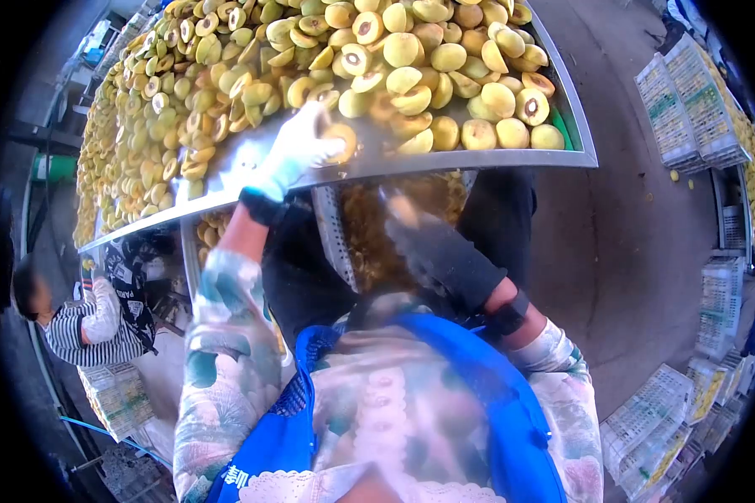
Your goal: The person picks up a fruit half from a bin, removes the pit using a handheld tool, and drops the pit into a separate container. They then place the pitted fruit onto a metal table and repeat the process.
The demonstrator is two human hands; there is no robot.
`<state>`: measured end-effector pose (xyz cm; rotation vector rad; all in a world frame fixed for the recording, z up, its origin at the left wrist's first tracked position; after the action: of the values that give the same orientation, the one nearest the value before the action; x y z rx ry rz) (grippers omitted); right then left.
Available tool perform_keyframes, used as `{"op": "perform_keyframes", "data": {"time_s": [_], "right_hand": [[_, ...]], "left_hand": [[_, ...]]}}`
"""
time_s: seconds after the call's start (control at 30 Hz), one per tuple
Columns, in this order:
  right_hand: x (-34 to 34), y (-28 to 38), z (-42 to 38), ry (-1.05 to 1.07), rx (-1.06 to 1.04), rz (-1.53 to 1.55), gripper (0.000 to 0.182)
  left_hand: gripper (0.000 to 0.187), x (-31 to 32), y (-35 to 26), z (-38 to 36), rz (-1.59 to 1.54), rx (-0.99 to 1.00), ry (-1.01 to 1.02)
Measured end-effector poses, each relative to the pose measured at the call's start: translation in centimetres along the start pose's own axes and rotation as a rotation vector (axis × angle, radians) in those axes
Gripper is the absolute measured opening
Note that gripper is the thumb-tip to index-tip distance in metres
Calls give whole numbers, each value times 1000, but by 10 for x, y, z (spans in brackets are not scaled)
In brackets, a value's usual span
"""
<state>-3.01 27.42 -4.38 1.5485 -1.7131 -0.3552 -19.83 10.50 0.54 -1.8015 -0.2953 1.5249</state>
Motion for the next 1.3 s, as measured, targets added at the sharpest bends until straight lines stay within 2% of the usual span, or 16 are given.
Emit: {"op": "perform_keyframes", "data": {"time_s": [0.03,0.07,0.1,0.2,0.37,0.47,0.53,0.63,0.7,0.73,0.8,0.9,1.0,1.13,1.27,1.3], "right_hand": [[7,6,-7,84,-3,59,19],[12,15,-7,153,-134,-91,17],[18,23,-7,225,-260,-249,18],[47,26,-16,313,-218,-104,16],[75,31,-22,292,-234,25,20],[76,30,-24,192,-186,-56,21],[74,32,-18,185,-607,-338,20],[80,28,-29,208,-882,-670,18],[78,17,-23,268,-624,-492,19],[77,9,-19,300,-340,-218,19],[83,12,-24,320,-150,-74,20],[89,22,-34,309,-308,-255,19],[84,13,-31,283,-285,-149,16],[82,8,-28,233,-426,-224,16],[81,10,-33,131,-233,-341,23],[83,13,-35,165,-280,-349,23]], "left_hand": [[31,-5,5,-10,-321,-57,-76],[29,-8,8,-23,-642,-119,-155],[28,-7,6,-39,-803,-218,-133],[22,1,-13,-72,-1022,-316,-261],[15,14,-32,-94,-1091,-237,-431],[19,15,-35,-102,-940,-165,-539],[21,11,-39,-109,-769,-184,-629],[24,9,-41,-117,-642,-131,-711],[25,14,-40,-122,-748,-163,-701],[26,16,-40,-123,-799,-174,-696],[26,14,-45,-129,-796,-209,-717],[25,12,-50,-136,-772,-218,-781],[20,10,-55,-137,-841,-215,-777],[18,7,-55,-139,-779,-243,-799],[17,2,-59,-142,-710,-236,-823],[18,-2,-64,-143,-598,-241,-828]]}}
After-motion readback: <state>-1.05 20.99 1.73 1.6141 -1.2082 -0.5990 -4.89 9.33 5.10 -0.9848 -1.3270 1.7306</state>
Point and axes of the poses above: each hand's wrist, its own z-axis towards the middle knuckle, its own x-axis out of the palm, y = z × x, the point moved 7 cm from there along z, towards the middle knuckle, and after that the axes turned 6 degrees about z, right-handed, at the moved point
